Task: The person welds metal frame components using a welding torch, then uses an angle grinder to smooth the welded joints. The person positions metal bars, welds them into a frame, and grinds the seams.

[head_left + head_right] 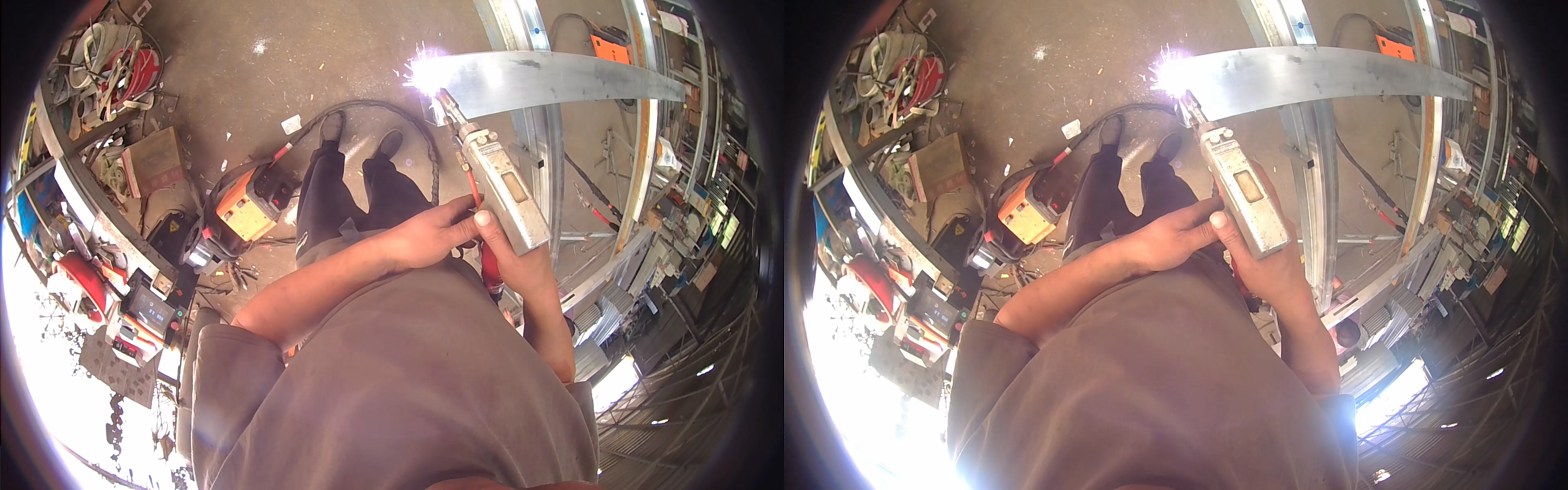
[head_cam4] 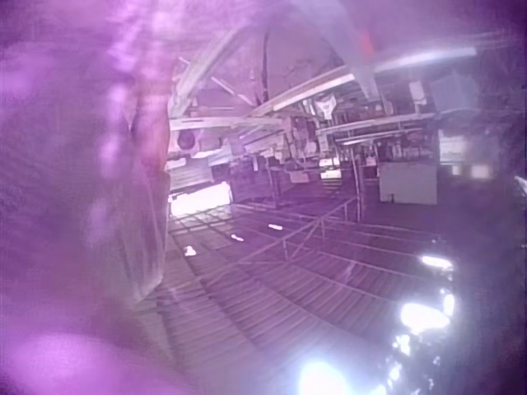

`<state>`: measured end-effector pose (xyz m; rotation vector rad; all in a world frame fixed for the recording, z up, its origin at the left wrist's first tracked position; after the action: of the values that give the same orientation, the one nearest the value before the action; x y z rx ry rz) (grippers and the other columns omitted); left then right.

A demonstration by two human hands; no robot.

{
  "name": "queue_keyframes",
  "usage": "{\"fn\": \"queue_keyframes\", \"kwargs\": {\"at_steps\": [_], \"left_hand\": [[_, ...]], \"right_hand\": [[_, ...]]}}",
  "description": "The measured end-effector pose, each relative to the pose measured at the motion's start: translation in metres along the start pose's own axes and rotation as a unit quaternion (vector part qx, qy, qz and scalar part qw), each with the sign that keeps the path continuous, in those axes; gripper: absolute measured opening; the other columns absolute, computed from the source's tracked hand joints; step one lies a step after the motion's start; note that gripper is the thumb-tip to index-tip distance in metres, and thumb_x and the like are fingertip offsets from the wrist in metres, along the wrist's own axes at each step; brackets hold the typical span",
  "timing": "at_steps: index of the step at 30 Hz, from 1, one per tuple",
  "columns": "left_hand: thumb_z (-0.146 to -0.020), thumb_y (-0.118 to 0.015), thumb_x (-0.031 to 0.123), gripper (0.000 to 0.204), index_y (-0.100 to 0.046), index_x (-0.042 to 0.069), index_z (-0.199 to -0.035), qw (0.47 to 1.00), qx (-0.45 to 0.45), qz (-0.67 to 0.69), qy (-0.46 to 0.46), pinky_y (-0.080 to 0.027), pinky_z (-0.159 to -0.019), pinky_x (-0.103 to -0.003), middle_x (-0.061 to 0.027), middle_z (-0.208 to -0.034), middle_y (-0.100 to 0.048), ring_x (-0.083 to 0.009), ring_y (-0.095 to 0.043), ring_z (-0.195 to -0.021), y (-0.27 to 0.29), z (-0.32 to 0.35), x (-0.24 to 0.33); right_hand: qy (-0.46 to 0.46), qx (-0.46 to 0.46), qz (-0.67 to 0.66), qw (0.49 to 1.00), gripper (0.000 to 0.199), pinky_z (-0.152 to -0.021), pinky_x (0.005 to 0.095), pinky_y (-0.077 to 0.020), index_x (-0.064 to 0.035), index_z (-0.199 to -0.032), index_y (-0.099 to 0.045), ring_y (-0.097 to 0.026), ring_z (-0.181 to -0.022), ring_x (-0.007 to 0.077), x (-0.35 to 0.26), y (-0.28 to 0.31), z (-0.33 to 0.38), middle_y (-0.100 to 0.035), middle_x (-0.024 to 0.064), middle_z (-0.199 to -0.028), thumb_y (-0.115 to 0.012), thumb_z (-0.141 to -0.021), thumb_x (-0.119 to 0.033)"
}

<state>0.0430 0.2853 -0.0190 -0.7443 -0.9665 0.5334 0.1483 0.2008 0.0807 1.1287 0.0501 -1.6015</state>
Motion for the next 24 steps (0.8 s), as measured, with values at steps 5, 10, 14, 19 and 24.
{"fn": "queue_keyframes", "kwargs": {"at_steps": [5,10,14,19,24], "left_hand": [[-0.112,-0.051,0.051,0.077,-0.033,-0.006,-0.161,1.0,0.01,-0.009,0.016,-0.042,-0.119,-0.041,-0.0255,-0.152,-0.053,-0.0305,-0.051,-0.144,-0.0008,0.0035,0.0019],[-0.111,-0.051,0.052,0.076,-0.034,-0.004,-0.161,1.0,-0.001,0.006,0.011,-0.045,-0.117,-0.041,-0.0241,-0.151,-0.055,-0.0294,-0.053,-0.141,-0.0015,0.0021,-0.0009],[-0.112,-0.05,0.052,0.076,-0.035,-0.004,-0.161,1.0,-0.004,0.006,0.018,-0.046,-0.115,-0.041,-0.0234,-0.15,-0.056,-0.0287,-0.055,-0.139,-0.0022,0.0028,-0.0029],[-0.111,-0.051,0.053,0.077,-0.036,-0.004,-0.16,1.0,-0.006,0.003,0.019,-0.046,-0.114,-0.04,-0.0226,-0.149,-0.057,-0.0277,-0.055,-0.138,-0.0024,0.003,-0.0044],[-0.111,-0.051,0.052,0.076,-0.037,-0.004,-0.16,1.0,0.0,0.003,0.01,-0.046,-0.114,-0.04,-0.0221,-0.148,-0.058,-0.027,-0.056,-0.137,-0.0047,0.0038,-0.0038]], "right_hand": [[-0.002,-0.007,0.02,1.0,0.06,-0.073,0.0329,-0.056,-0.0028,-0.152,-0.049,-0.069,-0.084,0.0158,-0.0002,-0.001,0.0009,-0.072,0.0106,-0.117,-0.07,-0.105,-0.033],[-0.035,-0.011,-0.001,0.999,0.06,-0.066,0.0313,-0.0538,-0.0042,-0.153,-0.047,-0.065,-0.072,0.0122,0.0016,-0.0013,0.0039,-0.072,0.0086,-0.107,-0.07,-0.105,-0.031],[-0.012,0.003,-0.005,1.0,0.06,-0.062,0.0308,-0.0525,-0.0049,-0.154,-0.046,-0.063,-0.068,0.0107,0.0006,-0.0025,0.0048,-0.071,0.0079,-0.1,-0.069,-0.105,-0.03],[-0.029,-0.007,-0.002,1.0,0.06,-0.065,0.0311,-0.0533,-0.0042,-0.153,-0.047,-0.064,-0.072,0.0115,0.0037,-0.0024,0.007,-0.071,0.0083,-0.103,-0.069,-0.105,-0.03],[-0.018,-0.008,-0.002,1.0,0.059,-0.073,0.0322,-0.0554,-0.0038,-0.153,-0.047,-0.067,-0.084,0.0143,0.0048,-0.0023,0.009,-0.071,0.01,-0.115,-0.07,-0.105,-0.03]]}}
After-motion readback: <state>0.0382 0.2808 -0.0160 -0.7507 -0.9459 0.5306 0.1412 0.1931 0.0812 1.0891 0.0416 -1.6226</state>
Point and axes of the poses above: each hand's wrist, its own z-axis away from the middle knuckle, its own y-axis out of the back of the hand, x = y × z, the point moved 4 cm from there along -z, towards the middle knuckle
